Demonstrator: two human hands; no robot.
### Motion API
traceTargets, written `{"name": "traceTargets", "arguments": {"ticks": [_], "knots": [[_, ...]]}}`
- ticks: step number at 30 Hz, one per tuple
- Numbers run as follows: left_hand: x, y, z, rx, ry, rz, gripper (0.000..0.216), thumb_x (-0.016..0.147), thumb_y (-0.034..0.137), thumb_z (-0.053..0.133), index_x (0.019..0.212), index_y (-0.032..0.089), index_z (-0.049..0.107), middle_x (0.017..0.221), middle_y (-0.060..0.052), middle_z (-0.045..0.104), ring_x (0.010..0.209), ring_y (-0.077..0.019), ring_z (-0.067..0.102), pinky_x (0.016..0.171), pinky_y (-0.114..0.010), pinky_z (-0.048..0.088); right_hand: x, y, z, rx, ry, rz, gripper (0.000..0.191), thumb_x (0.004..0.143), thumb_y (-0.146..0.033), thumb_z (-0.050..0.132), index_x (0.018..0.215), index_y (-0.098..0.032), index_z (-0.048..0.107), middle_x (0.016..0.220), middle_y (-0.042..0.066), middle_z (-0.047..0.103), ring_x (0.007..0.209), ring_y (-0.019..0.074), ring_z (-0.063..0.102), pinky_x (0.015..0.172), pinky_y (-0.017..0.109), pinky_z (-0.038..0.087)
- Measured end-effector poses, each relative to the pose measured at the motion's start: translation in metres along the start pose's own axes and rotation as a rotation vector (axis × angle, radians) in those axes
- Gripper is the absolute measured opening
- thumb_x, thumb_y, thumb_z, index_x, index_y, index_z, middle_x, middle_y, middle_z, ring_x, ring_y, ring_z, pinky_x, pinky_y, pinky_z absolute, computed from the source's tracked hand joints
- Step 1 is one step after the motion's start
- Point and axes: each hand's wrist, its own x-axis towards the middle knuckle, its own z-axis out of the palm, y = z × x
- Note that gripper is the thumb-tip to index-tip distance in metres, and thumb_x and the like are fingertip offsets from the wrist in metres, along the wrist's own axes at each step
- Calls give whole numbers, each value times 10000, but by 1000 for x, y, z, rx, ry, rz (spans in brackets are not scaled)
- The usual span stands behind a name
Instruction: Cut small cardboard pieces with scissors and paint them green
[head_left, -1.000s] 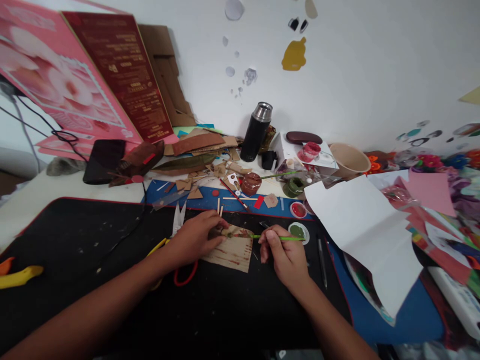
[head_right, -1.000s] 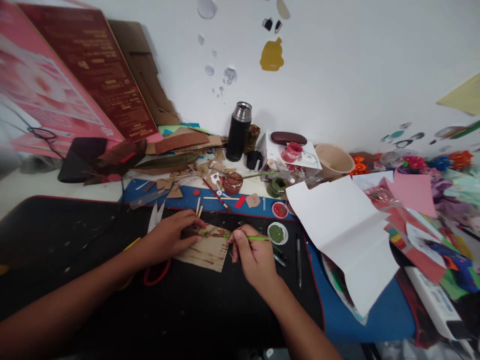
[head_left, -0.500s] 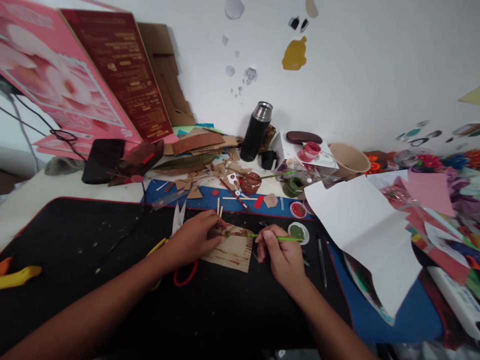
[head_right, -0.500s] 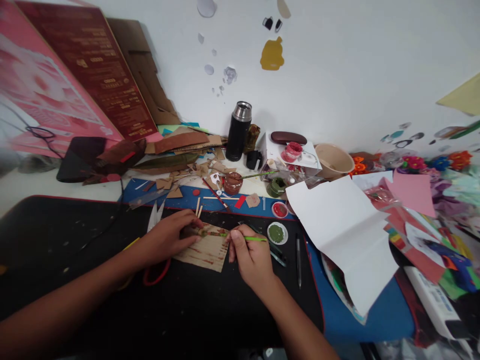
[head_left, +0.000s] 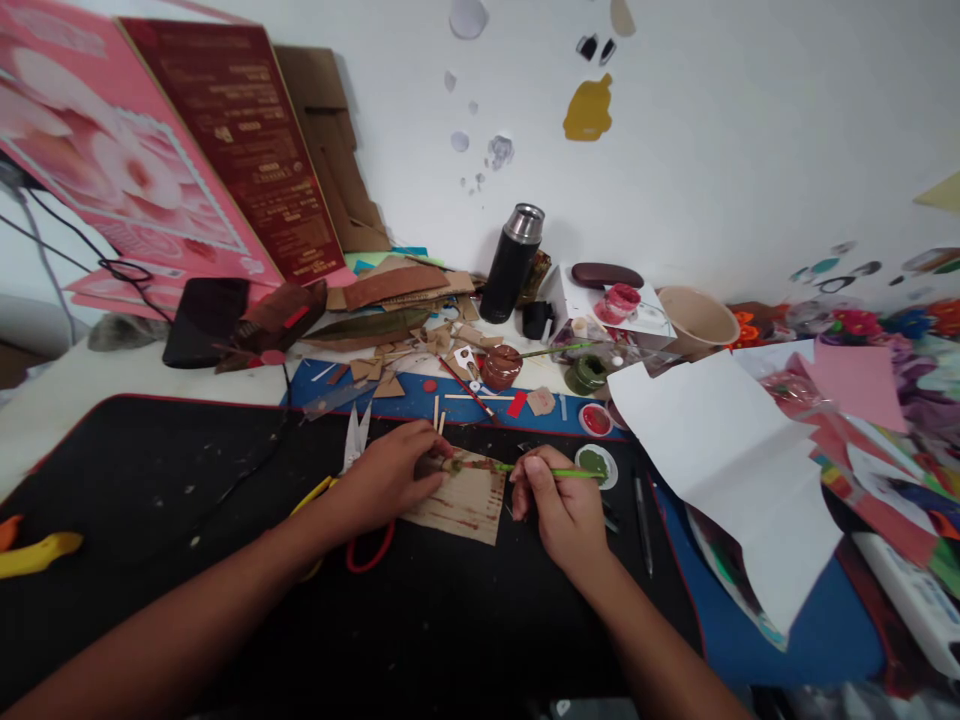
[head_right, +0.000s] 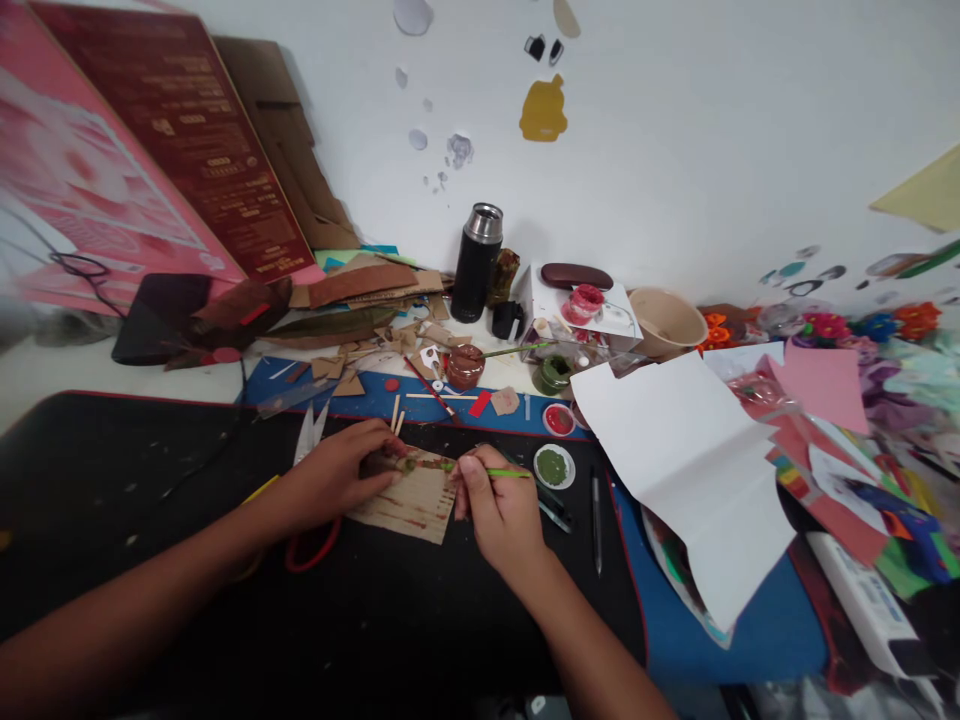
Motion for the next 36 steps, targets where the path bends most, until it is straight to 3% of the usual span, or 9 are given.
{"name": "traceTargets", "arguments": {"ticks": [12,20,36], "knots": [[0,4,-3,-11,-5,-5,174,897,218,648,1067,225,686,1097,-62,680,1078,-262,651,996,-431,515,-3,-1,-5,-19,6,10,448,1108,-517,466,861,-198,661,548,-20,593,475,140,579,504,247,440],[-1,3,-1,-22,27,5,170,892,208,652,1057,222,686,1107,-58,682,1087,-257,657,1002,-414,518,0,-8,0,-69,-12,-76,430,1116,-479,465,872,-201,686,557,-19,601,481,140,590,532,254,451],[-1,4,-1,-7,16,-3,165,898,226,643,1057,227,684,1111,-66,686,1098,-265,647,1014,-436,515,-1,-1,-4,-84,-33,-35,447,1114,-505,452,856,-207,663,544,-26,583,467,140,584,512,249,437]]}}
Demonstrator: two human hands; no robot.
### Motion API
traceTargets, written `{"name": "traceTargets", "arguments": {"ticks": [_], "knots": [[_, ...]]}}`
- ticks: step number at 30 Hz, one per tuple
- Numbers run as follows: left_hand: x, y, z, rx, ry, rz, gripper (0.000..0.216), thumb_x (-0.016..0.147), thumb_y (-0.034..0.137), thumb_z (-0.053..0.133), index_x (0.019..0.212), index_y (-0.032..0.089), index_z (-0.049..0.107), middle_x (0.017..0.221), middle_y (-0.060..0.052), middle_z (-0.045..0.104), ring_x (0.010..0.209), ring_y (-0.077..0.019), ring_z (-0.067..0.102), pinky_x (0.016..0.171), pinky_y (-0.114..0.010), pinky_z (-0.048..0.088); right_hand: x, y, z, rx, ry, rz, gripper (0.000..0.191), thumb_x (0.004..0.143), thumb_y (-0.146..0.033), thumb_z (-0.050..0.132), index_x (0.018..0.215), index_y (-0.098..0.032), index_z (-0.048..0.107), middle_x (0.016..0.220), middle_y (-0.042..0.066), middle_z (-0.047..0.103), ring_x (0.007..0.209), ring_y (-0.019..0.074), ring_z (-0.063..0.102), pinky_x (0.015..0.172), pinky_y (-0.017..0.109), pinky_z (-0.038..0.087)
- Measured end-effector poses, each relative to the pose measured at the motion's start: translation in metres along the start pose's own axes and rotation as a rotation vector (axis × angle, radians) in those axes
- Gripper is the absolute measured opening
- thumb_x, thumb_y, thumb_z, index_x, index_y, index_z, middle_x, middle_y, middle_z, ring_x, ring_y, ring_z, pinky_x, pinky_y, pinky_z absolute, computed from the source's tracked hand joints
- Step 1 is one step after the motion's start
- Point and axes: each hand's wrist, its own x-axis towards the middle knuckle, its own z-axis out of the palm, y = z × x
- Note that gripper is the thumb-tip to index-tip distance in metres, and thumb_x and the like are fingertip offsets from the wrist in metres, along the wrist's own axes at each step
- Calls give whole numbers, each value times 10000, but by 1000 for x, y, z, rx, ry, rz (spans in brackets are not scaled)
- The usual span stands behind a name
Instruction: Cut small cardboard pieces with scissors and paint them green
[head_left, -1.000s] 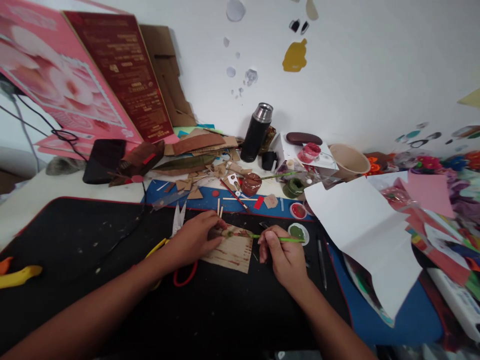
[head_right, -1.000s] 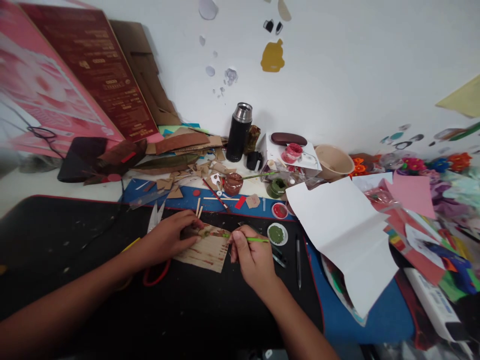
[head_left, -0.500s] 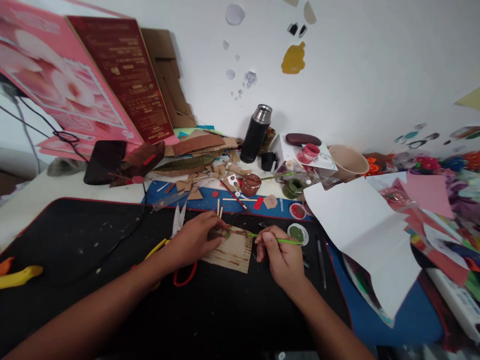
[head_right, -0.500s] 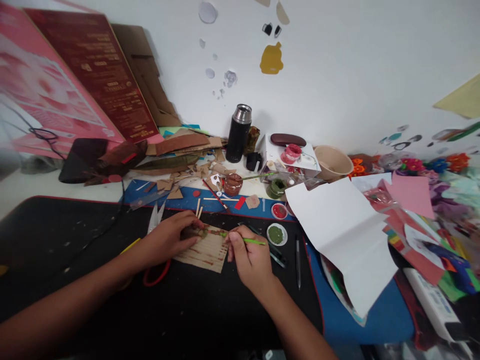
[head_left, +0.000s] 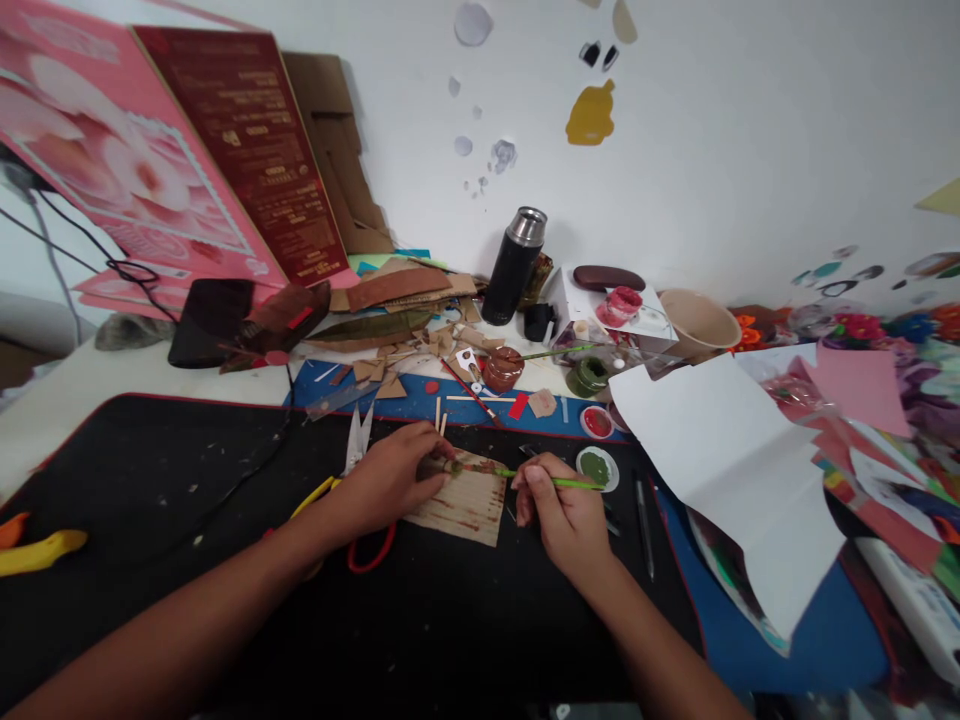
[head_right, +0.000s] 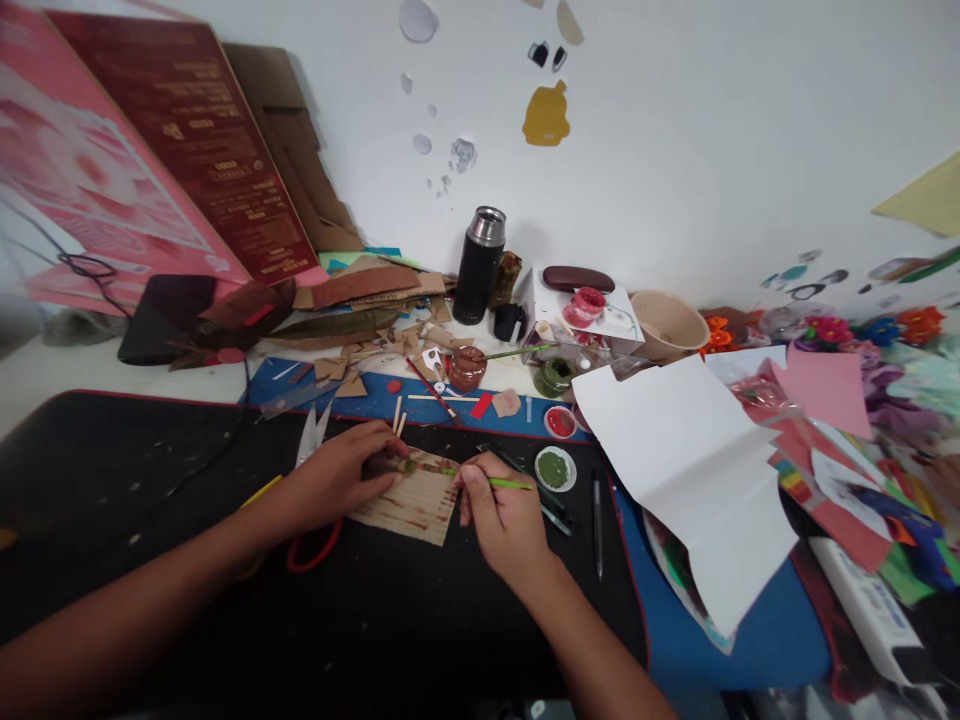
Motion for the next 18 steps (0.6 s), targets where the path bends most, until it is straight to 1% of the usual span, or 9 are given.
{"name": "traceTargets", "arguments": {"ticks": [5,8,12,18], "knots": [[0,-1,0,-14,1,2,168,891,220,646,1054,227,683,1107,-62,685,1083,-260,648,1010,-435,514,-3,2,0,66,45,26,426,1116,-482,462,858,-201,653,548,-25,590,466,139,584,504,248,436],[0,-2,0,-11,-3,-5,178,883,213,653,1056,225,689,1102,-62,679,1086,-263,648,1002,-426,513,-2,1,4,64,18,1,413,1119,-467,462,869,-201,654,554,-25,593,479,141,588,520,252,445],[0,-1,1,-1,-3,-6,186,885,211,642,1062,229,698,1100,-60,679,1097,-265,643,1003,-421,509,0,-2,7,2,-8,-34,412,1121,-461,460,865,-204,657,565,-21,600,489,140,597,537,256,449],[1,0,0,-12,-3,-7,187,884,225,637,1062,223,695,1097,-63,689,1082,-258,650,998,-411,511,-1,-1,-1,25,50,14,445,1111,-504,460,844,-205,653,539,-23,591,463,140,589,492,246,435]]}}
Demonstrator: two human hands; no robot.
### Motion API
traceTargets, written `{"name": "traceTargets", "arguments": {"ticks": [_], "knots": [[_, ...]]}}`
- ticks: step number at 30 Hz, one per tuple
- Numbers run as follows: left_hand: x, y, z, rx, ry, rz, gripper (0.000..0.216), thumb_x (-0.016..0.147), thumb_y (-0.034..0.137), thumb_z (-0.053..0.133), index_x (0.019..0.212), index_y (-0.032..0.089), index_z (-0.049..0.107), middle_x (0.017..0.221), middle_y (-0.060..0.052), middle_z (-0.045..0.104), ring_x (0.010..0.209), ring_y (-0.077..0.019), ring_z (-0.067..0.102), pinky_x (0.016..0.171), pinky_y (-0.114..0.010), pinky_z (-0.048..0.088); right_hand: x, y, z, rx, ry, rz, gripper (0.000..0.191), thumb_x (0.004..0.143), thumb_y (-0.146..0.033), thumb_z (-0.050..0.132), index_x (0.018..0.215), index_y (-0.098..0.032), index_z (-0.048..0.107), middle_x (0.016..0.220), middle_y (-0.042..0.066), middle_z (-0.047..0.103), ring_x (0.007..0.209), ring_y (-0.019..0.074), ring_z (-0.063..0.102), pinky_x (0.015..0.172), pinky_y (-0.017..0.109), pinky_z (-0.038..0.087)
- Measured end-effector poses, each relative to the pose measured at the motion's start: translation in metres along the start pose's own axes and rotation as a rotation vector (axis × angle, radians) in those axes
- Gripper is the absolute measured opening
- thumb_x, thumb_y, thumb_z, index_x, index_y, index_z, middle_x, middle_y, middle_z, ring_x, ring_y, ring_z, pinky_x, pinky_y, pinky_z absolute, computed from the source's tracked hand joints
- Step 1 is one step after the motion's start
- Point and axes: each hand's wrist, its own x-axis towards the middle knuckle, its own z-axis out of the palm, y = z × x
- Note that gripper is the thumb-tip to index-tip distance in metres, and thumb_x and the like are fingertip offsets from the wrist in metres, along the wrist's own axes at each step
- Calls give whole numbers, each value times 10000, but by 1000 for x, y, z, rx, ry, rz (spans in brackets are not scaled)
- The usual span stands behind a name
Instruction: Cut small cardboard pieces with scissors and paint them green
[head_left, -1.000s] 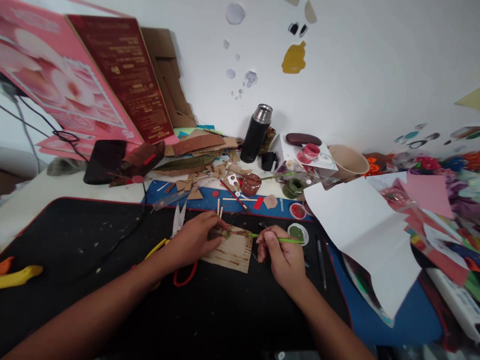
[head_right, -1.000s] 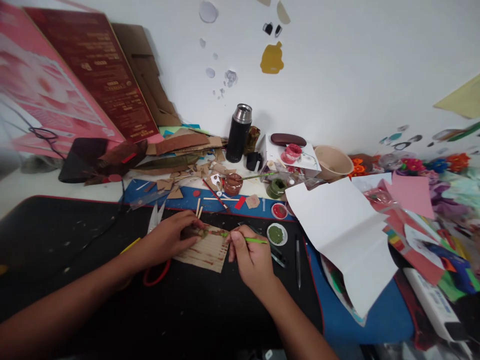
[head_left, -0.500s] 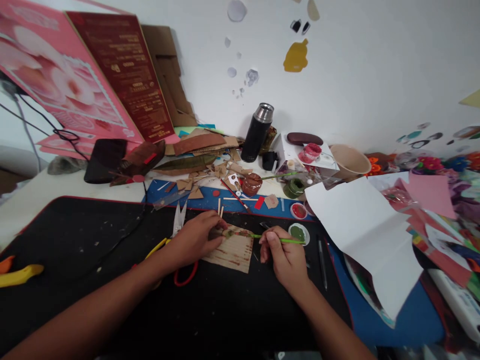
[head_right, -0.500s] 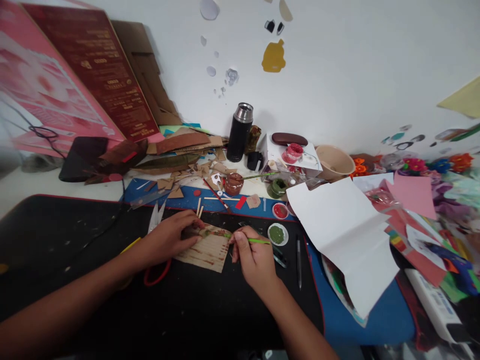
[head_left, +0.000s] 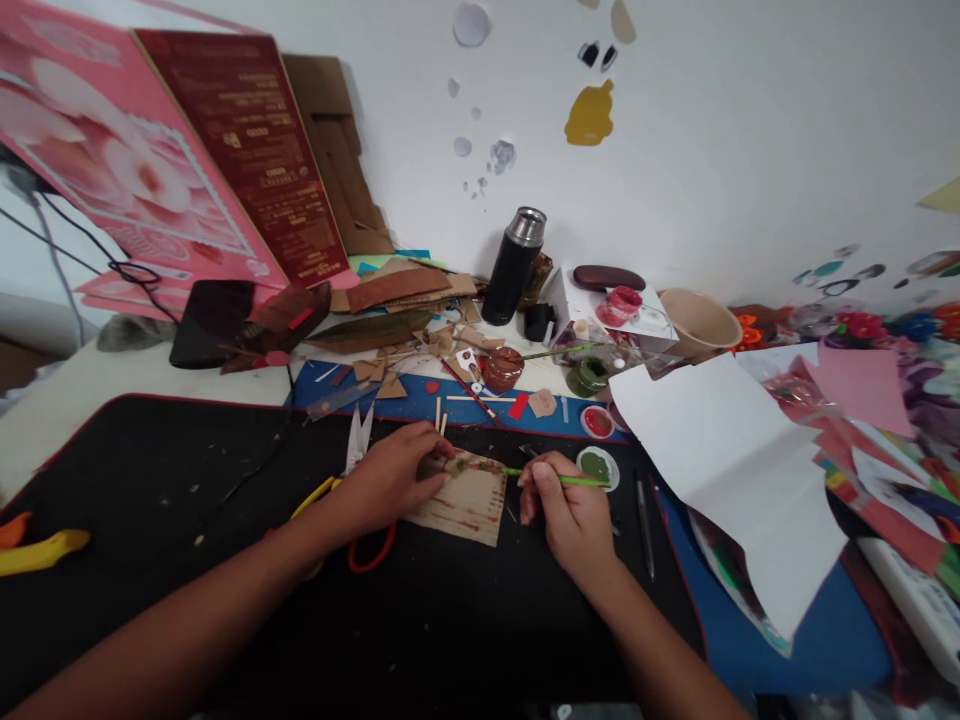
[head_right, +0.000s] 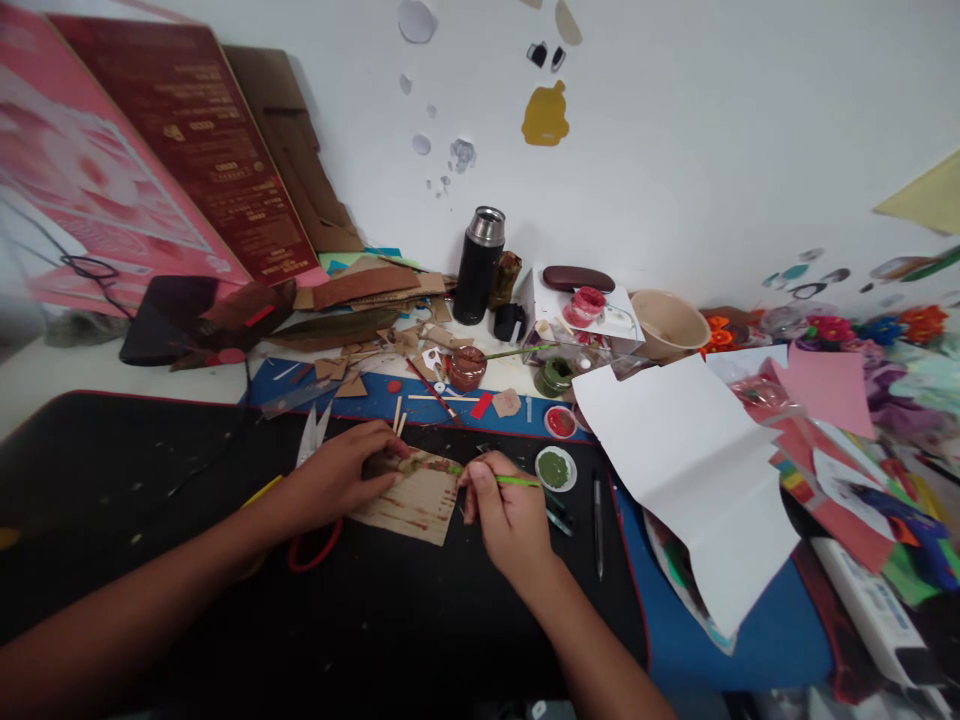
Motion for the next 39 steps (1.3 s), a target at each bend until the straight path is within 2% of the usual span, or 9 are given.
{"name": "traceTargets", "arguments": {"ticks": [8,13,17,20,30,39], "knots": [[0,-1,-3,-44,-22,2,270,900,226,598,1142,244,717,1125,-59,687,1105,-260,652,1013,-424,512,-4,2,0,105,78,4,405,1104,-491,490,865,-201,640,540,-23,599,459,139,580,497,251,459],[-2,1,-6,-67,-36,10,328,911,241,611,1231,248,682,1155,-61,682,1096,-252,648,993,-409,515,-4,1,1,114,71,-2,390,1107,-469,497,869,-198,645,544,-26,595,464,135,580,504,249,457],[-2,2,-3,-16,-11,-8,245,896,298,701,1131,231,674,1132,-59,677,1088,-267,641,981,-412,512,-5,1,0,122,69,-8,387,1113,-457,491,870,-197,643,544,-28,589,469,132,578,509,247,452],[-2,2,-1,11,0,-13,186,908,298,694,1078,225,672,1123,-60,675,1086,-272,643,987,-415,509,-6,3,0,134,61,4,382,1114,-453,494,876,-195,644,543,-28,587,473,131,574,513,245,453],[0,2,0,18,-11,-7,164,906,225,658,1069,218,675,1117,-62,675,1110,-268,641,1005,-419,502,-2,6,7,69,-5,-19,413,1116,-468,478,865,-194,657,555,-25,589,474,128,572,507,237,439],[0,2,0,1,-10,-11,172,897,224,666,1068,216,680,1113,-61,679,1098,-267,651,995,-426,512,-6,9,1,108,42,26,389,1111,-466,492,864,-198,628,543,-31,587,462,128,569,495,234,438]]}}
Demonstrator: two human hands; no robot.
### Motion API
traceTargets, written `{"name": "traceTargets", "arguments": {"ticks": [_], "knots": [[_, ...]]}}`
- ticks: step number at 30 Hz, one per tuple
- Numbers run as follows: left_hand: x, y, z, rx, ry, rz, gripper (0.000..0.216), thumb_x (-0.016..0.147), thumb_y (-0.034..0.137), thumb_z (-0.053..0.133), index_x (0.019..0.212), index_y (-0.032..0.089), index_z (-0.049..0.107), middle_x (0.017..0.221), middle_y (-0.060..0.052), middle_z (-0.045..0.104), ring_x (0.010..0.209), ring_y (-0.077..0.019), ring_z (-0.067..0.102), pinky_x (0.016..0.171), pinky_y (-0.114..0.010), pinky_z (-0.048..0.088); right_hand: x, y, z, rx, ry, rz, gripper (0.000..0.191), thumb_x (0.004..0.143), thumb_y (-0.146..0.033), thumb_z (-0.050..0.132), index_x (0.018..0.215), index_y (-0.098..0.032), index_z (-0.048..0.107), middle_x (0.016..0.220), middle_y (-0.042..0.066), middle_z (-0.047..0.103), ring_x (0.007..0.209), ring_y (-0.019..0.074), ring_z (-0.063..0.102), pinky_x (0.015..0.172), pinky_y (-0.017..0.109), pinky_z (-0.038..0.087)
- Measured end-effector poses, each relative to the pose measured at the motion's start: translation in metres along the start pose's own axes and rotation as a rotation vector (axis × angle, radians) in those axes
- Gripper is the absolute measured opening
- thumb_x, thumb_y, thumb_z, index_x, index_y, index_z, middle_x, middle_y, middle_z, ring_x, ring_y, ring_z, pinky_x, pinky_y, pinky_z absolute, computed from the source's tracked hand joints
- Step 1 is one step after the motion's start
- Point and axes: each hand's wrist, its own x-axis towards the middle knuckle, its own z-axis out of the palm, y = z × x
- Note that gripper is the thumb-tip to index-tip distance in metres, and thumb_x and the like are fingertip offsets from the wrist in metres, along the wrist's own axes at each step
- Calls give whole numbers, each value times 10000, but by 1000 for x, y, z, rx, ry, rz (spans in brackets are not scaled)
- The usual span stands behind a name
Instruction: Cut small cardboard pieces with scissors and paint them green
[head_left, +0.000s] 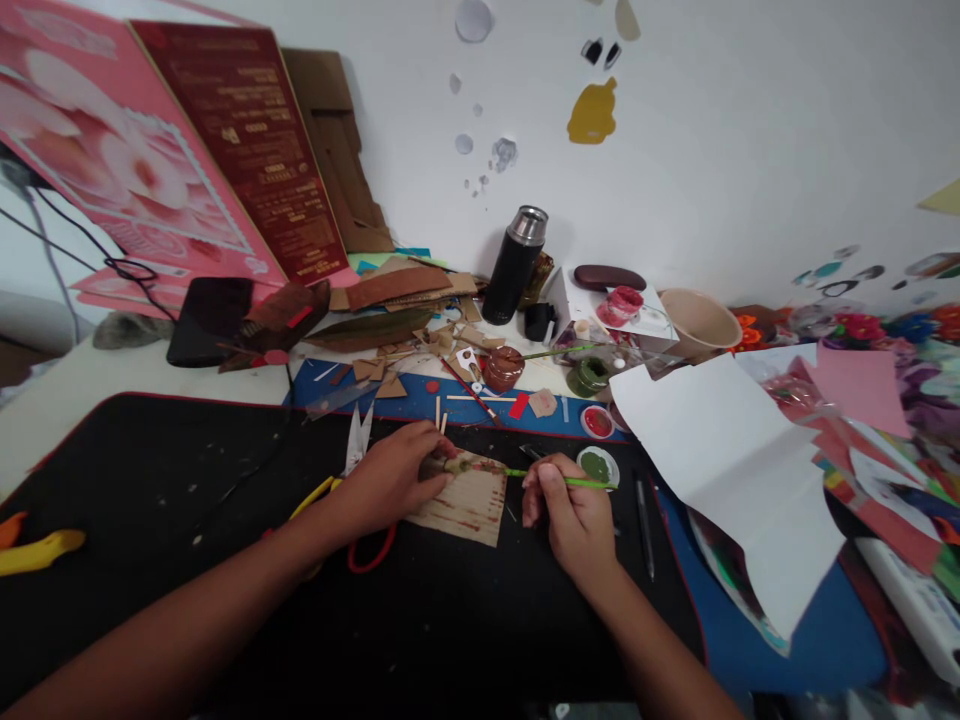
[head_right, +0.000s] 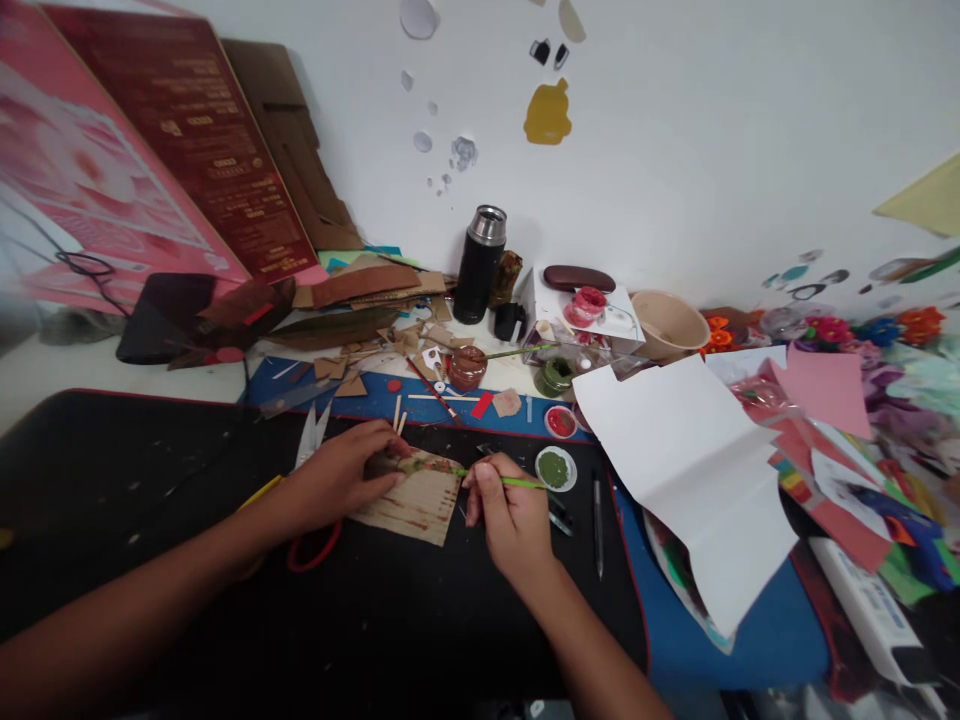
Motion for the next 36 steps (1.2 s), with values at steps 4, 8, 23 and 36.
{"name": "traceTargets", "arguments": {"ticks": [4,8,23,36], "knots": [[0,-1,1,6,13,7,180,888,210,658,1066,216,681,1107,-58,682,1095,-266,651,997,-424,512,2,0,7,11,-20,-30,382,1112,-454,494,869,-196,635,558,-29,590,470,125,574,504,236,443],[-1,-1,1,4,8,4,176,892,222,657,1067,219,678,1118,-60,681,1103,-266,647,1005,-424,509,3,-3,8,-18,-42,-65,381,1118,-431,488,866,-195,650,565,-27,591,480,125,580,513,236,447],[1,-3,2,16,8,2,181,886,240,678,1065,219,689,1098,-60,685,1081,-266,649,984,-420,513,3,-2,8,-45,-53,-63,405,1117,-447,479,865,-193,669,562,-23,592,481,125,583,519,235,449],[2,-4,-1,-13,-16,12,227,891,220,633,1102,239,714,1097,-51,688,1077,-249,644,997,-402,508,2,-2,7,-8,-19,-15,425,1109,-489,483,858,-195,659,554,-21,588,469,135,574,496,246,445]]}}
